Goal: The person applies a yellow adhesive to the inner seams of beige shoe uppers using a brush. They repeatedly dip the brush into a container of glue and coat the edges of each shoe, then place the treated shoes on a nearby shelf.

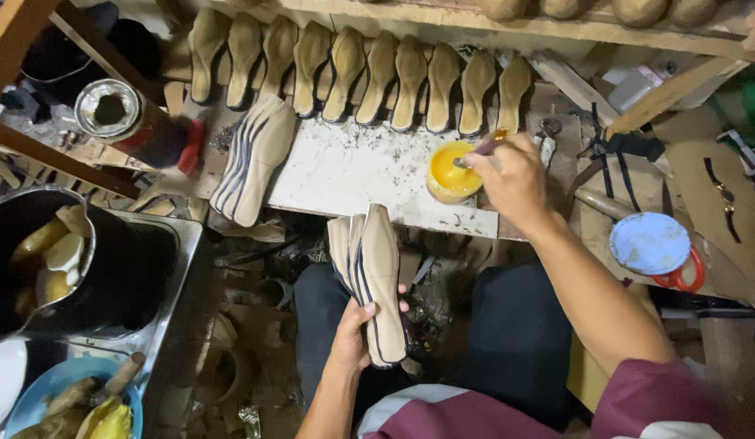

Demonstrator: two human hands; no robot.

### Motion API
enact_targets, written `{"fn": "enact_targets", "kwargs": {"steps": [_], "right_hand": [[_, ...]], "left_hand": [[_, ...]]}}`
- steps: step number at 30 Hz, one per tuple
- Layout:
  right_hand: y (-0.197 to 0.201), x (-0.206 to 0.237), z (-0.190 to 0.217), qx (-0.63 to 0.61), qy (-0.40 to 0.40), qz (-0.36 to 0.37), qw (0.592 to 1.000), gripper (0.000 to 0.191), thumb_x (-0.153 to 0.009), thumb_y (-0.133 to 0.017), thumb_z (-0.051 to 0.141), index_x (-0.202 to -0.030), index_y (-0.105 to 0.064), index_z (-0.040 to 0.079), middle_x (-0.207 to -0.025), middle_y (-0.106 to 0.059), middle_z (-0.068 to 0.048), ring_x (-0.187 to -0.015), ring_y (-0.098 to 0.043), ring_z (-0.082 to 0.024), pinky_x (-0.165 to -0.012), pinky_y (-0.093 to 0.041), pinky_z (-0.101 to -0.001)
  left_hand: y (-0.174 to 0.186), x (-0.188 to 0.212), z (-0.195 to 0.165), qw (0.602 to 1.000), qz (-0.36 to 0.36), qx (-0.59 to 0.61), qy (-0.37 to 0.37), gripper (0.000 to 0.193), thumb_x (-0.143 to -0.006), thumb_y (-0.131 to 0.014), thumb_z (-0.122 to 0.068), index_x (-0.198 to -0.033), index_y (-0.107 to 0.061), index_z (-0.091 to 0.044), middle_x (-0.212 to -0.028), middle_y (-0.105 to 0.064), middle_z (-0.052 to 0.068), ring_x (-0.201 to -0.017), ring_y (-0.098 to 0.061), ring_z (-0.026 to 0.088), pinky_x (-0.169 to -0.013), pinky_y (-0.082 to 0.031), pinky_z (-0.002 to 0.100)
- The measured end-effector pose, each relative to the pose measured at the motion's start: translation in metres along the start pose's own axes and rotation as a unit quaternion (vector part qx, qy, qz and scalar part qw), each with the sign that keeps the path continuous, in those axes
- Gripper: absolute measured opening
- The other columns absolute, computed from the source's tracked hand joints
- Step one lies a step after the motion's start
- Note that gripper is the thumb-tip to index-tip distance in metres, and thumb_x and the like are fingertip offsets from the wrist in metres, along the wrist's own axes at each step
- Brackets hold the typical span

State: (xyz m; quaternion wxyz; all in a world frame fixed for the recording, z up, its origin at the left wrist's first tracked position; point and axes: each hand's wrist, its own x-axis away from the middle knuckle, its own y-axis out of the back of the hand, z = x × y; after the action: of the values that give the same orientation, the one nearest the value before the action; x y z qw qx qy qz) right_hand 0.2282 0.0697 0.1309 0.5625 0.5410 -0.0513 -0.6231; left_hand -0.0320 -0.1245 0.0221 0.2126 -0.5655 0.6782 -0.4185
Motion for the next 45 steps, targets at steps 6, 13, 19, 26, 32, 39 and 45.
{"fn": "enact_targets", "kwargs": {"steps": [6,13,19,26,32,39,45], "right_hand": [[0.014,0.009,-0.002,-0.108,-0.037,0.017,0.993,0.015,-0.096,-0.078,0.013,-0.101,-0.072,0.0,-0.102,-0.069,-0.015,-0.092,-0.069,-0.027,-0.08,-0.055,-0.0375],[0.024,0.028,-0.02,-0.148,-0.174,0.138,0.964,0.017,-0.095,-0.075,0.018,-0.106,-0.072,0.005,-0.094,-0.072,-0.006,-0.083,-0.066,-0.014,-0.074,-0.053,-0.0317],[0.019,0.057,0.005,-0.444,-0.258,0.107,0.851,0.017,-0.098,-0.072,0.013,-0.111,-0.069,0.004,-0.102,-0.071,-0.001,-0.094,-0.065,-0.009,-0.085,-0.054,-0.0254],[0.018,0.069,0.058,-0.278,-0.149,-0.043,0.948,0.014,-0.099,-0.073,0.006,-0.109,-0.066,0.0,-0.102,-0.074,-0.005,-0.094,-0.071,-0.011,-0.084,-0.058,-0.0264],[0.027,0.066,0.053,-0.299,-0.104,0.023,0.948,0.014,-0.097,-0.074,0.007,-0.108,-0.069,0.0,-0.102,-0.074,-0.007,-0.092,-0.07,-0.012,-0.084,-0.057,-0.0271],[0.027,0.089,0.057,-0.342,-0.126,0.203,0.909,0.014,-0.094,-0.074,0.013,-0.104,-0.072,0.004,-0.096,-0.075,-0.005,-0.086,-0.07,-0.011,-0.077,-0.057,-0.0272],[0.029,0.103,0.069,-0.292,-0.015,0.198,0.936,0.016,-0.09,-0.077,0.015,-0.102,-0.072,0.005,-0.097,-0.073,-0.006,-0.09,-0.07,-0.019,-0.081,-0.056,-0.032]], "left_hand": [[0.004,-0.003,0.008,1.0,-0.005,-0.007,-0.004,0.071,-0.081,-0.065,-0.029,-0.141,-0.047,0.006,-0.125,-0.067,0.02,-0.102,-0.069,0.026,-0.08,-0.062,0.039],[0.009,-0.007,0.027,0.998,-0.051,-0.007,0.038,0.059,-0.081,-0.066,-0.028,-0.132,-0.053,-0.001,-0.106,-0.071,0.02,-0.09,-0.071,0.026,-0.078,-0.06,0.039],[-0.004,-0.008,0.031,0.998,-0.042,-0.024,0.045,0.06,-0.08,-0.066,-0.027,-0.131,-0.054,0.002,-0.106,-0.071,0.019,-0.091,-0.071,0.026,-0.081,-0.06,0.039],[-0.022,-0.007,0.038,0.996,0.015,-0.05,0.074,0.063,-0.08,-0.066,-0.029,-0.132,-0.057,0.006,-0.104,-0.072,0.019,-0.091,-0.071,0.026,-0.083,-0.058,0.038],[-0.024,-0.009,0.036,0.996,0.0,-0.056,0.076,0.064,-0.081,-0.065,-0.025,-0.137,-0.054,0.002,-0.113,-0.069,0.017,-0.098,-0.068,0.024,-0.087,-0.056,0.037],[-0.025,-0.019,0.034,0.995,-0.039,-0.042,0.084,0.06,-0.084,-0.063,-0.022,-0.141,-0.052,-0.006,-0.124,-0.066,0.01,-0.107,-0.066,0.021,-0.095,-0.054,0.038],[-0.023,-0.03,0.035,0.991,-0.057,0.069,0.098,0.057,-0.097,-0.057,-0.039,-0.138,-0.056,0.0,-0.122,-0.069,0.016,-0.105,-0.068,0.025,-0.094,-0.054,0.04]]}}
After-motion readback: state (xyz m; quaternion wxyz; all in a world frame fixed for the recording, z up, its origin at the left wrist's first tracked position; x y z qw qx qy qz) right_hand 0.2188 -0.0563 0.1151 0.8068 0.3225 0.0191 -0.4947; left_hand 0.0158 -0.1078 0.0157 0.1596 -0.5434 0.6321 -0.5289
